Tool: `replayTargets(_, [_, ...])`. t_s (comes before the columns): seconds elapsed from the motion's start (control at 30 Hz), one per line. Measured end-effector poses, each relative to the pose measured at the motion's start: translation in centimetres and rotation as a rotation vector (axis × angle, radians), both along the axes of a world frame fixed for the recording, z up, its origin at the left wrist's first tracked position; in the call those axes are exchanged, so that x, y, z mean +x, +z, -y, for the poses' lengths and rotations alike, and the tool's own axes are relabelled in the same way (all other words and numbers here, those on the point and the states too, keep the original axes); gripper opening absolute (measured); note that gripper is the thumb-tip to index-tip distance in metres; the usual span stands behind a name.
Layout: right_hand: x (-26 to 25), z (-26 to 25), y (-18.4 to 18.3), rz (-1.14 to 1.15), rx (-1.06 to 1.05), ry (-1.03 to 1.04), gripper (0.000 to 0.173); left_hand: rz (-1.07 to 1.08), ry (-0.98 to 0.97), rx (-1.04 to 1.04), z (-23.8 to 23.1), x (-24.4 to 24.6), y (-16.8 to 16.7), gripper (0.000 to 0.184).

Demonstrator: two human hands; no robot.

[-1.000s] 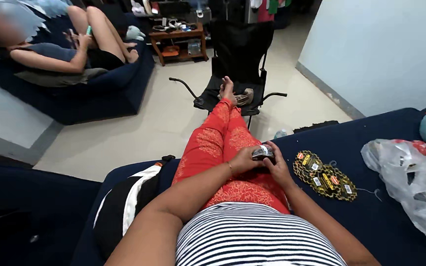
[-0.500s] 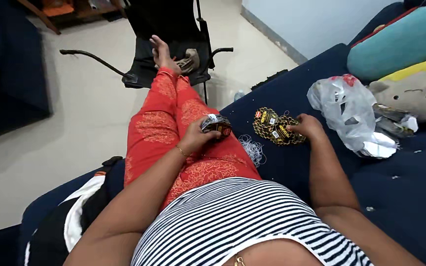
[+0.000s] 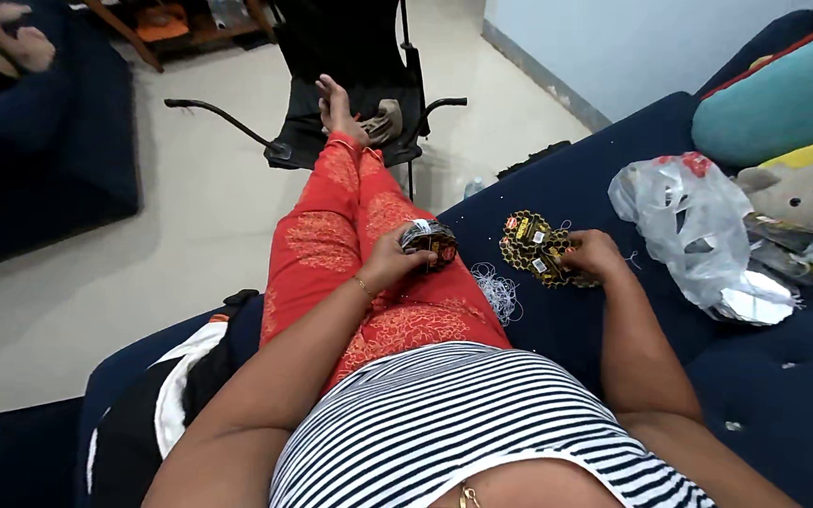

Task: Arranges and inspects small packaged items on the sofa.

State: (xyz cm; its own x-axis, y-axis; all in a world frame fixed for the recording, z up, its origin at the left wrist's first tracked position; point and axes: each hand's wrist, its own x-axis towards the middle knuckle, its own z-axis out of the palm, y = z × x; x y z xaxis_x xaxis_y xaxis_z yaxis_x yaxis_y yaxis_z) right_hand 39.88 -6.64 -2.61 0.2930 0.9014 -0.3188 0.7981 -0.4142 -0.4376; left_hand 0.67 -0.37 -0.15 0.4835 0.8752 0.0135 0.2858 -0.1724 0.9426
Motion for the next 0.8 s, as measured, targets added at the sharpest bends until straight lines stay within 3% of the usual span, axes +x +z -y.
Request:
replayTargets(0.07, [0.3, 0.2, 0.7, -0.199, 0.065, 0.106, 0.025, 0.000, 0.006, -0.013, -0.1, -0.1, 0.0, 0.048])
replayTargets(0.17, [-1.0, 0.8, 1.7, -0.589, 0.261, 0.166, 0.017, 0.019, 0.001, -0.023, -0.2, -0.1, 0.1, 0.048])
replayTargets(0.27, [-4.9, 0.6, 1.6, -0.946, 0.471, 0.127, 0.032, 0.024, 0.001, -0.031, -0.2, 0.0, 0.3, 0.049])
replayTargets(0.37, [-9.3, -0.3, 0.4, -1.144, 0.552, 0.183, 0.046, 0.006, -0.011, 0.030, -0.2, 0.0, 0.3, 0.045])
replayTargets(0.47, [-12.7, -0.5, -0.1, -1.178, 0.528, 0.268, 0.045, -0.028, -0.004, 0.078, 0.3, -0.1, 0.2, 0.046])
replayTargets(0.6, [-15.6, -1.0, 0.2, -0.983, 0.508, 0.324, 0.017, 0.028, -0.034, 0.066, 0.1, -0.2, -0.2, 0.045])
replayTargets(0.8, [-18.4, -1.4, -0.6, -0.973, 0.635, 0.209, 0.016, 0.016, -0.047, 0.075, 0.0, 0.0, -0.1, 0.047])
